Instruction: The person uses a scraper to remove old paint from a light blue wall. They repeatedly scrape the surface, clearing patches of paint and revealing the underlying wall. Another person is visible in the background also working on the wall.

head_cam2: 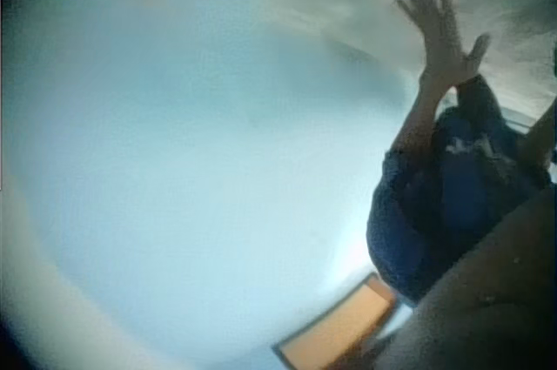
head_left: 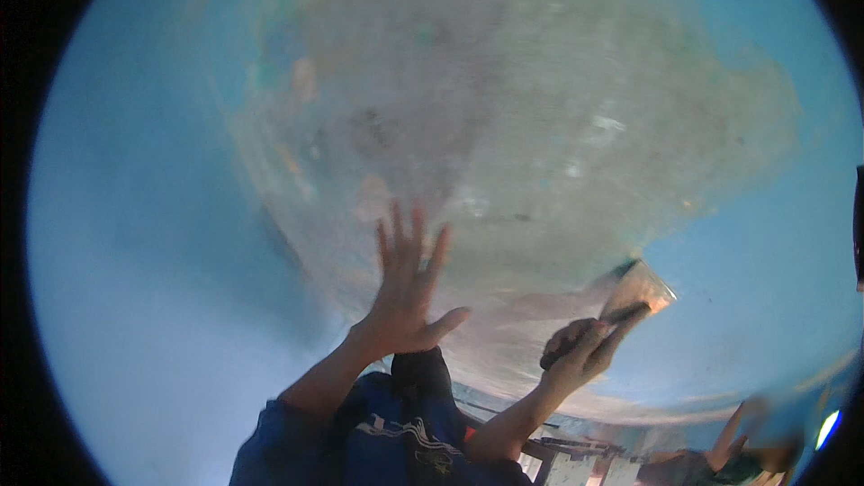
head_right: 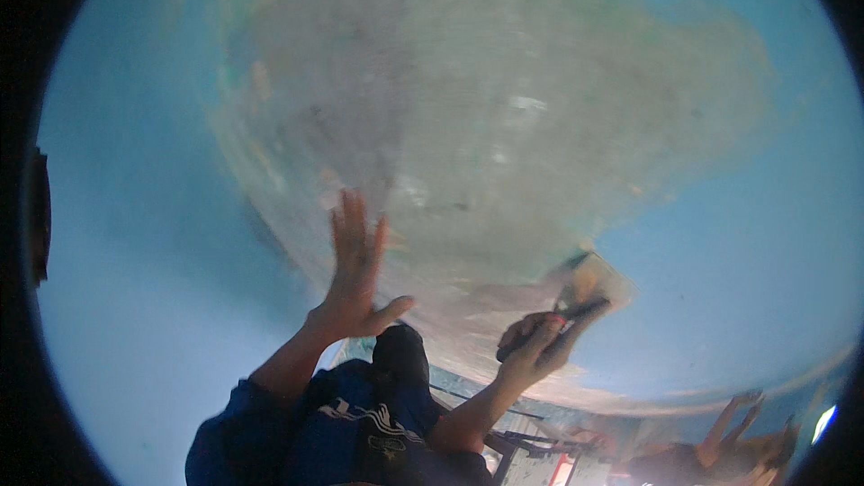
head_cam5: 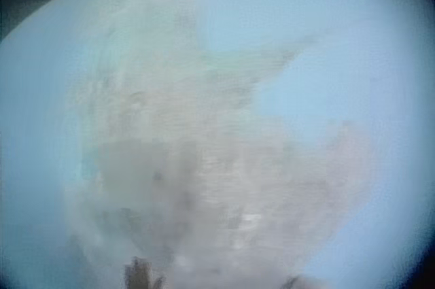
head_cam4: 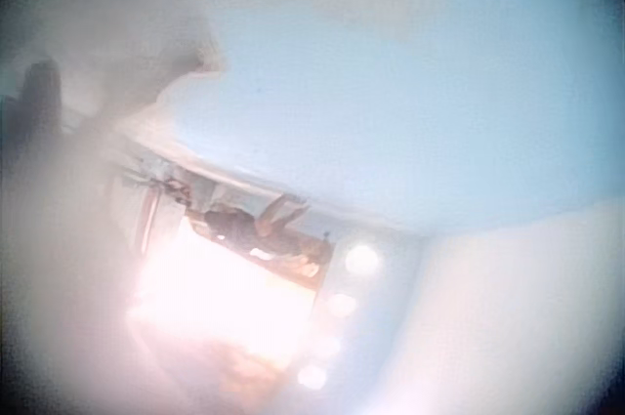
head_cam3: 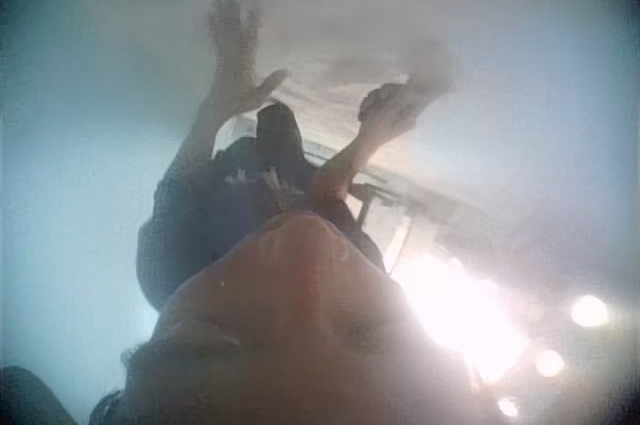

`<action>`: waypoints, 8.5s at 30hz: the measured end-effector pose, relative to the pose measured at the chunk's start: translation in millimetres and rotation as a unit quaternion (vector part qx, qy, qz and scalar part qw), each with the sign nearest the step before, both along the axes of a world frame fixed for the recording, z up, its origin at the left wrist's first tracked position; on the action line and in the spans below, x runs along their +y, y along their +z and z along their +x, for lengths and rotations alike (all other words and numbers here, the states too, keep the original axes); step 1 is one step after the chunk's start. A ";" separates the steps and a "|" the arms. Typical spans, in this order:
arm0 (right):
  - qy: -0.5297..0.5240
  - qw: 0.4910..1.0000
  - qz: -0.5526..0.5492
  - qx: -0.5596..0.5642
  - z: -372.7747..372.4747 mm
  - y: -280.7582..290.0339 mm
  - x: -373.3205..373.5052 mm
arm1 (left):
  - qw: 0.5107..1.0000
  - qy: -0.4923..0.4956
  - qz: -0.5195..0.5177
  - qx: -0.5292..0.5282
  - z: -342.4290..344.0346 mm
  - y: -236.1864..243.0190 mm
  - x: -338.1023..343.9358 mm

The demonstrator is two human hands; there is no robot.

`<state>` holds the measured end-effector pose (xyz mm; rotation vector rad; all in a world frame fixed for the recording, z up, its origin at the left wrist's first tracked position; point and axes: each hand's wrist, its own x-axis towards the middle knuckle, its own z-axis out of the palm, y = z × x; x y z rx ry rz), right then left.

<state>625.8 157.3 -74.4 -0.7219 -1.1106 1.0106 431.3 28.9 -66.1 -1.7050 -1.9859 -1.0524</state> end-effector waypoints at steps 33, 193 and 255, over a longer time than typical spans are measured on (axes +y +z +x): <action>0.071 0.992 -0.096 0.046 22.8 4.4 -1.7 | 0.882 -0.217 -0.030 -0.417 76.7 -2.4 54.8; 0.110 0.986 0.054 -0.114 46.2 -4.4 -13.0 | 0.747 -0.283 0.009 -0.601 146.8 20.8 118.6; 0.109 0.991 0.037 -0.069 35.7 13.7 -13.9 | 0.730 -0.264 -0.010 -0.630 148.7 46.0 112.4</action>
